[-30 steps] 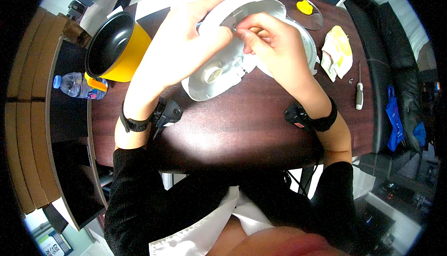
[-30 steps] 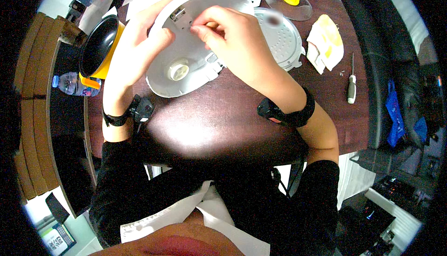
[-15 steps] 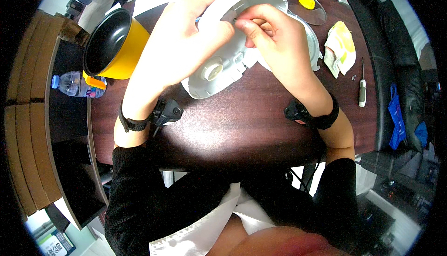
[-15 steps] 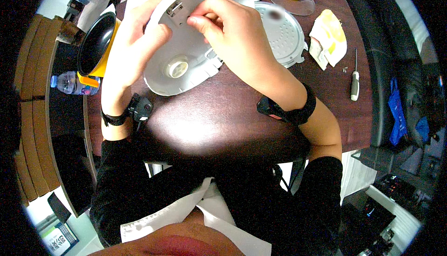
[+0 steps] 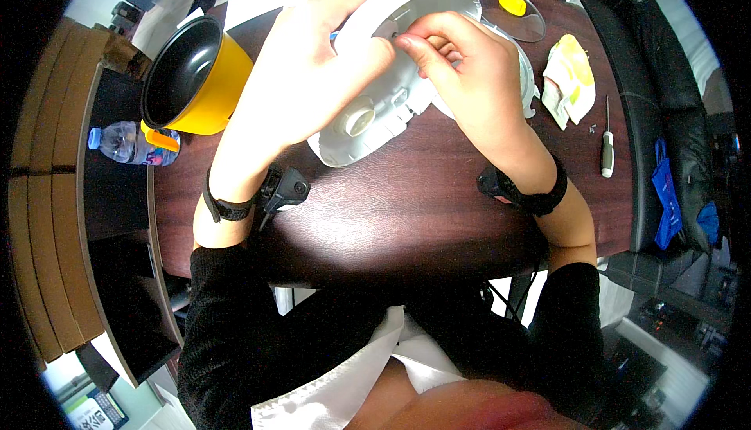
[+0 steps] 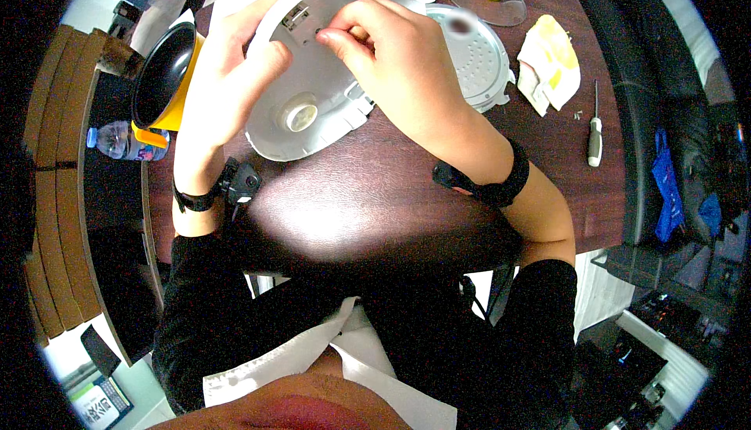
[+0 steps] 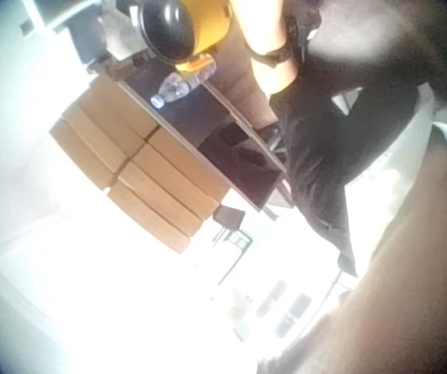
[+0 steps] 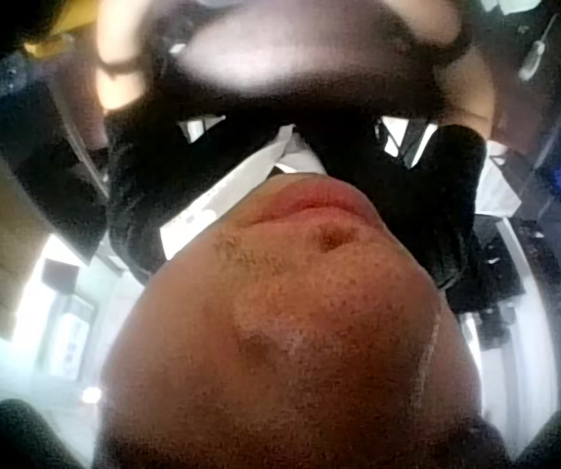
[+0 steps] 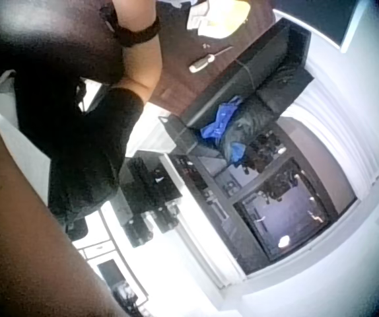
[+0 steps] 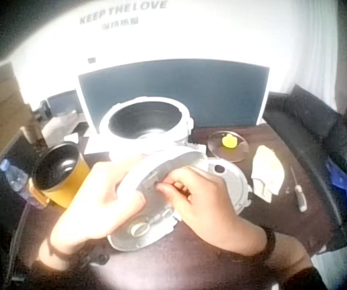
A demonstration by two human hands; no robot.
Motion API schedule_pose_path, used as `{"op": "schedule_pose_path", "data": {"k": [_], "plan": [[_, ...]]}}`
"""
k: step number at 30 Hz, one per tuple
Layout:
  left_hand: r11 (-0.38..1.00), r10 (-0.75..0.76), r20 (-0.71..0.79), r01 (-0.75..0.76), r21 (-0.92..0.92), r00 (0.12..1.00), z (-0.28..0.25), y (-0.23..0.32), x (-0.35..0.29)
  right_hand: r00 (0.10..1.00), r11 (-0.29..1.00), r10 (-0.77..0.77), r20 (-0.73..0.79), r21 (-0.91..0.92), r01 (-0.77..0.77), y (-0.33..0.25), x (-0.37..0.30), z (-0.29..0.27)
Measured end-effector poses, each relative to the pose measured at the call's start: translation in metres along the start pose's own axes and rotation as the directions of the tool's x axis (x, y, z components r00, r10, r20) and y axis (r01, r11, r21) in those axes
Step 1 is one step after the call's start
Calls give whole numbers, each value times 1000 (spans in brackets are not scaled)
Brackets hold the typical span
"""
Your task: The person assembles a white plastic appliance lid by inserting small metal pins and tightening them with a screwdriver. They handle the lid, a perforated insert, and a yellow cap, then use a screwdriver to secure the pins into the lid.
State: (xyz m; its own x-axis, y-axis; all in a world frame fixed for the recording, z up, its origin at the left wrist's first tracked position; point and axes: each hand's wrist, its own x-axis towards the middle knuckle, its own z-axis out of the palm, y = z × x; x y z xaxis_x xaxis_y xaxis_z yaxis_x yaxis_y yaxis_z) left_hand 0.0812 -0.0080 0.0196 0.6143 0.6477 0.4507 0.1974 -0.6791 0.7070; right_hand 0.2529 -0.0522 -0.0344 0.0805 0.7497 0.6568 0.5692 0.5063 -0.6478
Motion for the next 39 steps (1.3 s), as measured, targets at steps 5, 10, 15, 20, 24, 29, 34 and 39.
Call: {"op": "schedule_pose_path", "data": {"k": [5,10,15,20,24,29,34,39], "plan": [[999,42,-39,-40,36,998,2,2,-1,984,981,-174,-50,-94,168,0,-2,1],[999,12,-20,-11,45,1000,3,4,0,986,986,-151,-71,-74,146,-1,-4,2],[1000,13,-21,-12,23,1000,4,1,-1,994,993,-85,-62,-86,80,-3,-7,3],[1000,10,-25,-10,23,1000,4,3,-1,991,987,-116,-68,-119,108,-5,-6,2],[999,14,-18,-14,31,1000,3,3,-1,979,972,-180,-99,-173,161,-4,-9,5],[999,4,-23,-3,38,1000,4,5,-2,959,945,-265,-103,-227,237,-1,-9,5],[996,33,-35,-30,80,999,3,5,-2,957,938,-275,-92,-244,246,-1,-9,6],[995,45,-29,-43,85,999,4,5,-1,961,943,-261,-89,-237,234,0,-10,6]]}}
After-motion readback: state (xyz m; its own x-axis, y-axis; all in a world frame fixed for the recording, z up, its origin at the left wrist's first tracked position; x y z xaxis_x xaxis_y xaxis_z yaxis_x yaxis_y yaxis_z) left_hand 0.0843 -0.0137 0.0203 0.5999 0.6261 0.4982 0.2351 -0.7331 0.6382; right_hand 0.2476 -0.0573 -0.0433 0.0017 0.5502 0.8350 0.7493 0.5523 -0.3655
